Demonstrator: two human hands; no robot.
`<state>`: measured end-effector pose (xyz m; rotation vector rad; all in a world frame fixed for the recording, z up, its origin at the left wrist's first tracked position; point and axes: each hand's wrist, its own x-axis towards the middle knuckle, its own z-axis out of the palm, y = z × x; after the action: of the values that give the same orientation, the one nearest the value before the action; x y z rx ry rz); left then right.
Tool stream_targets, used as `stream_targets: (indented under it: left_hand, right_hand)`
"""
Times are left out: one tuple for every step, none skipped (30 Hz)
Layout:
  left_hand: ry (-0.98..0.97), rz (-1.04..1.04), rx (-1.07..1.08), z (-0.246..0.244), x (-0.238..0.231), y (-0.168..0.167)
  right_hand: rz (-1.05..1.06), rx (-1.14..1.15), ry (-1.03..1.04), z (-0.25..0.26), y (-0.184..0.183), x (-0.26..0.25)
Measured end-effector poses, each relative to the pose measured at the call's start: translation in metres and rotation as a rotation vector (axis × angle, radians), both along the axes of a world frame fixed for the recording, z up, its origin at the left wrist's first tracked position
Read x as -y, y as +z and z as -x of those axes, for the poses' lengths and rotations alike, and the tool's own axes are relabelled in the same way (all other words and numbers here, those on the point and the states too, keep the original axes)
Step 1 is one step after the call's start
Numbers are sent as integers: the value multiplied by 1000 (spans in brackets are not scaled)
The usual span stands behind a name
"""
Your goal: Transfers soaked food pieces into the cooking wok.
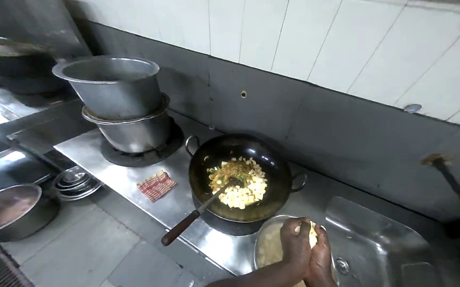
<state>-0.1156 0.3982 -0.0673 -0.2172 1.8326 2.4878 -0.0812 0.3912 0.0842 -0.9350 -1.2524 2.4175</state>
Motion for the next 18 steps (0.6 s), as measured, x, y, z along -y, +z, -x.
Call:
stream_targets:
  left_hand:
    - [6, 7, -5, 2, -3, 2]
    - [11, 8, -6, 4, -6, 5]
    - [13, 7, -3, 5, -9, 7]
    - [16, 9, 0, 6, -11, 8]
    - [22, 12, 3, 6, -13, 8]
    - [28, 20, 6, 7, -15, 7]
    - [36, 30, 14, 7, -17, 3]
    - [44, 44, 26, 7, -18, 0]
    - [47, 61, 46, 6, -17, -4]
    - [40, 89, 71, 6, -14, -5]
    - [33, 118, 97, 5, -10, -6]
    - [32, 138, 118, 5, -5, -6]
    - [32, 149, 138, 5, -1, -4]
    - [40, 153, 152, 6, 4, -2]
    - [65, 139, 158, 9, 8, -2]
    - [101, 114, 155, 13, 12, -2]
    - [134, 88, 148, 18, 18, -2]
    - [168, 66, 140, 24, 26, -1]
  right_hand:
    - [-1, 1, 7, 0, 5, -3]
    - [-10, 4, 11, 1, 7, -8]
    - [-14, 12, 22, 1, 10, -11]
    - [-9, 22, 30, 2, 12, -15]
    - [-7, 26, 44, 2, 13, -18]
    - [-6, 27, 55, 3, 9, -22]
    - [1, 29, 63, 5, 3, -26]
    - [19, 38, 74, 6, -2, -30]
    - [47, 48, 85, 8, -8, -33]
    - [70, 64, 91, 9, -11, -33]
    - [94, 76, 110, 10, -11, -33]
    - [111, 88, 123, 13, -15, -32]
    - [111, 95, 129, 17, -22, -32]
    - [103, 68, 144, 22, -39, -32]
    - [102, -9, 174, 29, -71, -34]
    - [96, -110, 209, 39, -114, -37]
    - [98, -154, 238, 49, -140, -35]
    - [93, -138, 250, 58, -146, -27]
